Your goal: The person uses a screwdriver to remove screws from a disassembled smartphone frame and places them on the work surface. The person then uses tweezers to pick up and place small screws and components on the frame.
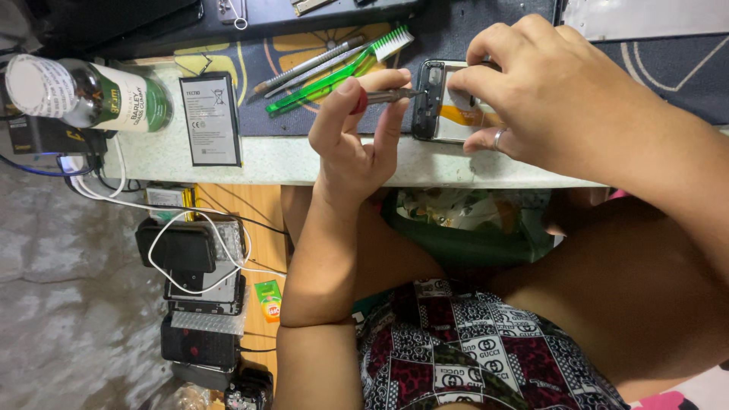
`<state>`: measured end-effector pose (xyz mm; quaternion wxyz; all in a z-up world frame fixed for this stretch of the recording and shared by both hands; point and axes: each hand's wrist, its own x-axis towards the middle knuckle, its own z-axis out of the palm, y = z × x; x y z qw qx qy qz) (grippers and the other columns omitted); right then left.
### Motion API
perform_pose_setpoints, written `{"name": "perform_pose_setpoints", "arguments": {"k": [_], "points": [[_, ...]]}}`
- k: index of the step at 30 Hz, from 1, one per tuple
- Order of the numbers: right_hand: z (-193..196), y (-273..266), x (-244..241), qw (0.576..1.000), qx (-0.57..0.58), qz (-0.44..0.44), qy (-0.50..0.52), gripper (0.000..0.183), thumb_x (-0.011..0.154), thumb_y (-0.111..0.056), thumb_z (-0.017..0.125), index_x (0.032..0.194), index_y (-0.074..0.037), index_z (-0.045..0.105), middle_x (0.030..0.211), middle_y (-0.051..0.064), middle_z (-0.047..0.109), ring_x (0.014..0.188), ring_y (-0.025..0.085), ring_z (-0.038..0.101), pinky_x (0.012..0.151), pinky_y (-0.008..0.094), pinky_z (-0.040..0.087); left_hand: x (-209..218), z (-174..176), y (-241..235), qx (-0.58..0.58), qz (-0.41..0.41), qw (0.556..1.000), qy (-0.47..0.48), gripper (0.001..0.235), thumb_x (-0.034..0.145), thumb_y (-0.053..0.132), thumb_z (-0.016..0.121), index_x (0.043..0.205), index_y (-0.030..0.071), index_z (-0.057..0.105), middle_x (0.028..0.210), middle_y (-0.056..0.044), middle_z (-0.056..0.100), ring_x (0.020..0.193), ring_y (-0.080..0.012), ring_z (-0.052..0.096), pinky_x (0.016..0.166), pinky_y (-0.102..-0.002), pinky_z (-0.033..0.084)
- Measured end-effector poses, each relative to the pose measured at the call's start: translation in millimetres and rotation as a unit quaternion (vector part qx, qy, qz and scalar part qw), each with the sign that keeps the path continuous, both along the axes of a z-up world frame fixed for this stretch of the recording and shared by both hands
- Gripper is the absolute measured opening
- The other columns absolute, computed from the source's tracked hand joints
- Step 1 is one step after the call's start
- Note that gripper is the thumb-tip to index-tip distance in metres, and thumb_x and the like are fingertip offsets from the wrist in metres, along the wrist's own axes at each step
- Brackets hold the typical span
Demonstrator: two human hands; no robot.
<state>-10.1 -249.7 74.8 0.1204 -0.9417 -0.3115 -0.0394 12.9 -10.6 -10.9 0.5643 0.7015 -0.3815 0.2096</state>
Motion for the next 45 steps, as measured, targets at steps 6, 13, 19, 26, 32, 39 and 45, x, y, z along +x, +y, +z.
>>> {"name": "perform_pose_setpoints", "arguments": {"k": [6,13,19,26,32,39,45], "points": [[-1,0,-1,1.0,-0.006,-0.001,0.0,0.068,0.069,-0.045,0.085,0.127,-0.012,0.069,0.119,0.009,0.062,0.11,0.031,0.058,0.091,0.043,0.05,1,6,2,0.034,-0.002,0.999,0.009,0.068,0.104,-0.01,0.068,0.149,0.016,0.025,0.125,-0.02,0.068,0.1,-0.0245,0.073,0.087,-0.03,0.058],[-5,-2,1,1.0,-0.018,0.002,-0.006,0.069,0.069,-0.045,0.084,0.133,-0.023,0.068,0.123,0.011,0.06,0.114,0.033,0.057,0.092,0.045,0.05,7,44,-5,0.145,0.002,0.989,0.011,0.045,0.101,-0.005,0.074,0.135,0.012,0.05,0.12,-0.015,0.068,0.094,-0.026,0.07,0.083,-0.034,0.06],[-5,-1,1,1.0,-0.012,0.001,0.019,0.061,0.072,-0.042,0.083,0.128,-0.021,0.069,0.124,0.012,0.06,0.116,0.035,0.055,0.091,0.047,0.049,30,58,-25,0.082,-0.039,0.996,-0.02,0.048,0.103,0.0,0.08,0.141,0.008,0.053,0.123,-0.009,0.065,0.094,-0.0196,0.07,0.08,-0.028,0.062],[-3,1,1,0.999,-0.008,-0.014,0.032,0.058,0.072,-0.035,0.083,0.127,-0.023,0.069,0.119,0.011,0.059,0.112,0.034,0.055,0.089,0.047,0.049,32,52,-27,0.03,-0.056,0.998,0.004,0.044,0.098,-0.009,0.071,0.136,0.005,0.055,0.123,-0.013,0.064,0.103,-0.0215,0.067,0.088,-0.028,0.062],[-1,2,2,1.0,0.007,-0.012,0.024,0.063,0.068,-0.04,0.084,0.125,-0.02,0.069,0.121,0.01,0.06,0.114,0.033,0.056,0.089,0.047,0.049,24,55,-29,-0.023,-0.099,0.986,0.132,0.034,0.1,-0.01,0.06,0.132,-0.001,0.054,0.118,-0.014,0.064,0.105,-0.0211,0.07,0.092,-0.032,0.064],[-2,4,2,1.0,-0.007,-0.008,0.018,0.063,0.068,-0.04,0.084,0.126,-0.021,0.069,0.121,0.009,0.06,0.107,0.033,0.058,0.084,0.046,0.051,23,47,-23,-0.025,-0.071,0.993,0.088,0.036,0.101,-0.005,0.071,0.133,0.001,0.056,0.113,-0.013,0.062,0.098,-0.017,0.069,0.084,-0.03,0.064],[-3,3,1,0.999,-0.028,0.014,-0.026,0.066,0.067,-0.034,0.083,0.129,-0.017,0.069,0.129,0.001,0.063,0.101,0.031,0.058,0.079,0.042,0.052,26,44,-24,-0.01,-0.058,0.998,0.023,0.042,0.098,-0.004,0.073,0.134,0.004,0.054,0.114,-0.015,0.058,0.101,-0.0165,0.064,0.083,-0.027,0.061]]}}
